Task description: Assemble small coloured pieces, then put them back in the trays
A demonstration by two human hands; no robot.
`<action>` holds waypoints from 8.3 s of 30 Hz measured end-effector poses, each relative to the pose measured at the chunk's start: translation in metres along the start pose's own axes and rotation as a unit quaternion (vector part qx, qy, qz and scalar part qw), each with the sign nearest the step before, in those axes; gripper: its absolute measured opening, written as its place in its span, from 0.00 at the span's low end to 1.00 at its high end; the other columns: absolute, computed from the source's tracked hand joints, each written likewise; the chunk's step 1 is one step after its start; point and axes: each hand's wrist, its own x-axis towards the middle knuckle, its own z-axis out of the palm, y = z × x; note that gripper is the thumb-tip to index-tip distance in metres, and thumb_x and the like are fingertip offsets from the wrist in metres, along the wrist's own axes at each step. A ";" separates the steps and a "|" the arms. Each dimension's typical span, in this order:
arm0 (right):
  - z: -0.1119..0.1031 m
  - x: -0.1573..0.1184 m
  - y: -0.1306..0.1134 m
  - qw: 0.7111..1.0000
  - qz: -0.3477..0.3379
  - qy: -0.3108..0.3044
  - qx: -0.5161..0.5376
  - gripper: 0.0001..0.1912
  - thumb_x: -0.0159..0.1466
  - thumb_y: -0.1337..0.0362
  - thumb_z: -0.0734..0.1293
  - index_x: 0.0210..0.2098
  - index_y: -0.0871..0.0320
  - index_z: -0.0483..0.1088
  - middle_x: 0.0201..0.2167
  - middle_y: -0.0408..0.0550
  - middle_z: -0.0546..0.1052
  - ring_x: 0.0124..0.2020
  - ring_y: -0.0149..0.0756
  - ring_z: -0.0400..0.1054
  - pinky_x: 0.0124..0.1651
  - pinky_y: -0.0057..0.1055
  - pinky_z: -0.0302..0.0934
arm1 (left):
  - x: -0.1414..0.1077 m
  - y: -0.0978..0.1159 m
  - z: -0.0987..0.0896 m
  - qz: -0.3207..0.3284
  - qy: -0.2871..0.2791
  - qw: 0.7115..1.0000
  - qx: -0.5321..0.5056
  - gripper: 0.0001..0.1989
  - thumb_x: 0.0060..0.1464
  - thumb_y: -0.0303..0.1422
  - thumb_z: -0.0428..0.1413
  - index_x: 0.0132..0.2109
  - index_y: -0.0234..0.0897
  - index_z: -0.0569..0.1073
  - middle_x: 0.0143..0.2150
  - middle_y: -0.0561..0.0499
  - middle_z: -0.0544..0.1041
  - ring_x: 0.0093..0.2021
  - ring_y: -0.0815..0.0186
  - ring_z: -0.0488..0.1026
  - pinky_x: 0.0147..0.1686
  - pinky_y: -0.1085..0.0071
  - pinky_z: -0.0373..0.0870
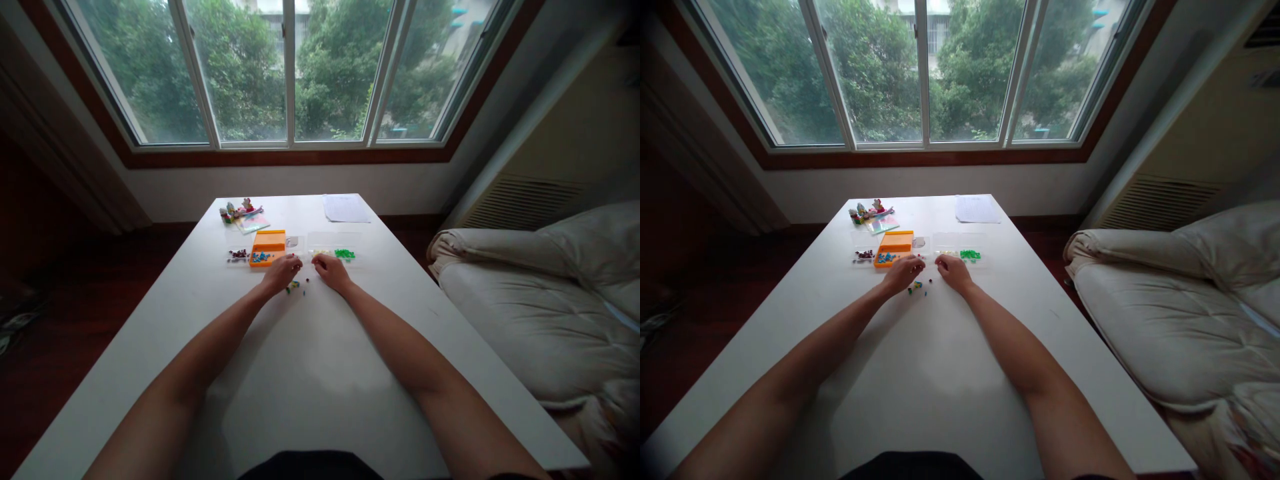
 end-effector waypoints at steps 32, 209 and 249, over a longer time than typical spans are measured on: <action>-0.001 -0.002 -0.012 0.980 -0.103 -0.167 -0.018 0.02 0.61 0.68 0.69 0.33 0.57 0.75 0.31 0.44 0.72 0.32 0.30 0.64 0.36 0.26 0.55 | -0.029 -0.044 -0.006 -0.076 0.134 0.984 0.093 0.10 0.60 0.29 0.51 0.40 0.40 0.78 0.40 0.45 0.77 0.46 0.55 0.68 0.51 0.57 0.64; 0.019 -0.017 -0.048 0.958 -0.220 -0.126 -0.133 0.09 0.67 0.64 0.66 0.46 0.52 0.76 0.37 0.49 0.72 0.42 0.39 0.63 0.49 0.36 0.59 | -0.037 -0.035 -0.002 -0.079 0.003 0.993 -0.084 0.10 0.57 0.34 0.54 0.41 0.39 0.80 0.41 0.48 0.80 0.39 0.63 0.74 0.39 0.69 0.70; 0.019 -0.012 -0.013 0.988 -0.113 -0.076 -0.069 0.04 0.63 0.68 0.69 0.34 0.53 0.75 0.34 0.46 0.72 0.41 0.37 0.65 0.45 0.31 0.60 | -0.038 -0.041 0.002 -0.067 -0.003 0.992 -0.109 0.10 0.58 0.34 0.54 0.42 0.38 0.79 0.39 0.49 0.78 0.36 0.65 0.72 0.39 0.71 0.68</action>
